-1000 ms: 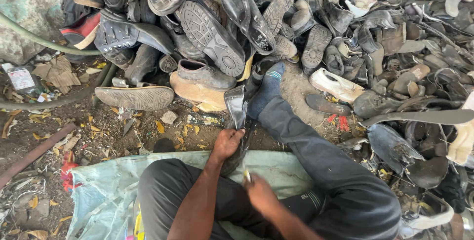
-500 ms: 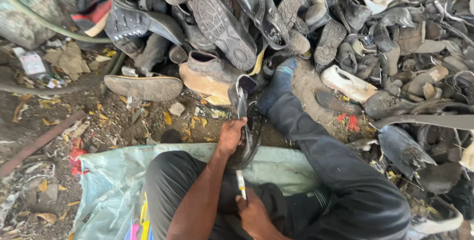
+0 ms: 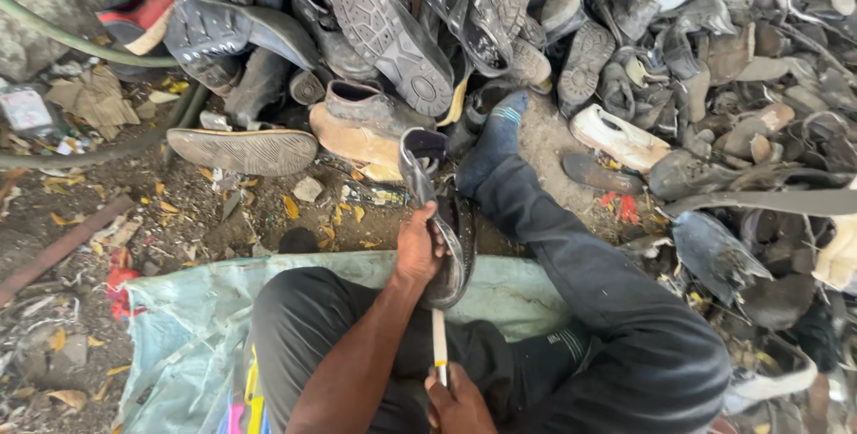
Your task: The person sorts through a large pile of old footwear, using a knife to cut away the soles and separate the materials of various shoes and sandals.
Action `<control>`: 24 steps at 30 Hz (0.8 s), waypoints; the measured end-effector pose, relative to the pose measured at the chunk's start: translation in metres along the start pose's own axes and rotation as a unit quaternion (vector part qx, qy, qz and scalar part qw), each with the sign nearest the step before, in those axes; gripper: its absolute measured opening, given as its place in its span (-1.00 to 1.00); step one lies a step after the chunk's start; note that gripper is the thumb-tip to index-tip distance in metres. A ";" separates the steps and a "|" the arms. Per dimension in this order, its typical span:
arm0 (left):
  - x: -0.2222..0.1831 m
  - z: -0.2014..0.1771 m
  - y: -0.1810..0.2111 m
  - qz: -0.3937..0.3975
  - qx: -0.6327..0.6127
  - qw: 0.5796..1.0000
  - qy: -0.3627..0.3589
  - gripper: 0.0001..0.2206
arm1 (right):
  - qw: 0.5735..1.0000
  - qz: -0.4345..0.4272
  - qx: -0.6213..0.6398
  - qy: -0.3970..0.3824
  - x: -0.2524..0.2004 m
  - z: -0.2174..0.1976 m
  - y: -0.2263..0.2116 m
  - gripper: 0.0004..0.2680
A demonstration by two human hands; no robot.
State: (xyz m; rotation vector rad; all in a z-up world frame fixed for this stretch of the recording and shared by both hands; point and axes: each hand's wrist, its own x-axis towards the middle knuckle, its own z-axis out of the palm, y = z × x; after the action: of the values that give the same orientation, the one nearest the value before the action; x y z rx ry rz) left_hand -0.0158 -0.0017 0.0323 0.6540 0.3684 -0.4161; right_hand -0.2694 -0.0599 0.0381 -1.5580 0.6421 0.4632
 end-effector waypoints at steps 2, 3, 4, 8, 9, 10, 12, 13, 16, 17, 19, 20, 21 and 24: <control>0.004 0.003 -0.001 -0.010 -0.040 0.999 -0.007 -0.68 | 0.996 0.079 0.048 -0.011 -0.004 0.001 -0.006 -0.90; 0.003 0.001 0.000 -0.014 -0.070 0.997 -0.009 -0.71 | 0.992 0.096 0.081 -0.011 -0.003 0.003 -0.013 -0.89; 0.002 -0.001 0.000 -0.017 -0.101 0.995 -0.011 -0.74 | 0.987 0.113 0.114 -0.011 0.001 0.005 -0.022 -0.88; -0.008 0.000 0.000 -0.022 -0.099 0.995 -0.025 -0.73 | 0.969 0.102 0.223 0.025 0.010 0.027 -0.049 -0.87; -0.008 0.002 0.002 -0.013 -0.128 0.991 -0.035 -0.75 | 0.972 0.107 0.210 0.024 0.005 0.032 -0.051 -0.87; -0.006 0.005 0.005 -0.005 -0.156 0.987 -0.046 -0.76 | 0.974 0.112 0.196 0.023 0.005 0.036 -0.053 -0.87; -0.007 0.005 0.005 -0.014 -0.164 0.982 -0.090 -0.71 | 0.967 0.137 0.213 0.011 0.001 0.037 -0.050 -0.87; -0.008 0.004 0.005 -0.020 -0.166 0.980 -0.109 -0.68 | 0.963 0.151 0.223 0.005 0.002 0.038 -0.048 -0.87; -0.008 0.002 0.008 -0.027 -0.185 0.978 -0.095 -0.69 | 0.955 0.109 0.277 0.002 0.016 0.039 -0.049 -0.84; -0.008 0.000 0.011 -0.031 -0.178 0.980 -0.087 -0.69 | 0.954 0.104 0.283 -0.001 0.022 0.041 -0.049 -0.83; -0.008 -0.004 0.017 -0.036 -0.166 0.983 -0.072 -0.68 | 0.951 0.092 0.294 -0.007 0.029 0.042 -0.051 -0.80; -0.007 -0.007 0.022 -0.027 -0.154 0.985 -0.069 -0.71 | 0.953 0.100 0.286 -0.016 0.029 0.041 -0.050 -0.80; -0.003 -0.010 0.029 -0.019 -0.144 0.987 -0.068 -0.74 | 0.955 0.108 0.276 -0.023 0.026 0.035 -0.048 -0.80; 0.012 -0.028 0.061 -0.040 0.087 0.994 0.054 -0.76 | 0.969 0.112 0.221 -0.015 0.018 0.006 -0.040 -0.74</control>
State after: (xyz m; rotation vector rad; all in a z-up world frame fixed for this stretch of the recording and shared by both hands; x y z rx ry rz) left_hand 0.0179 0.0574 0.0370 0.8345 0.4653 -0.4951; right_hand -0.2295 -0.0558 0.0571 -1.0587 0.8396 0.4734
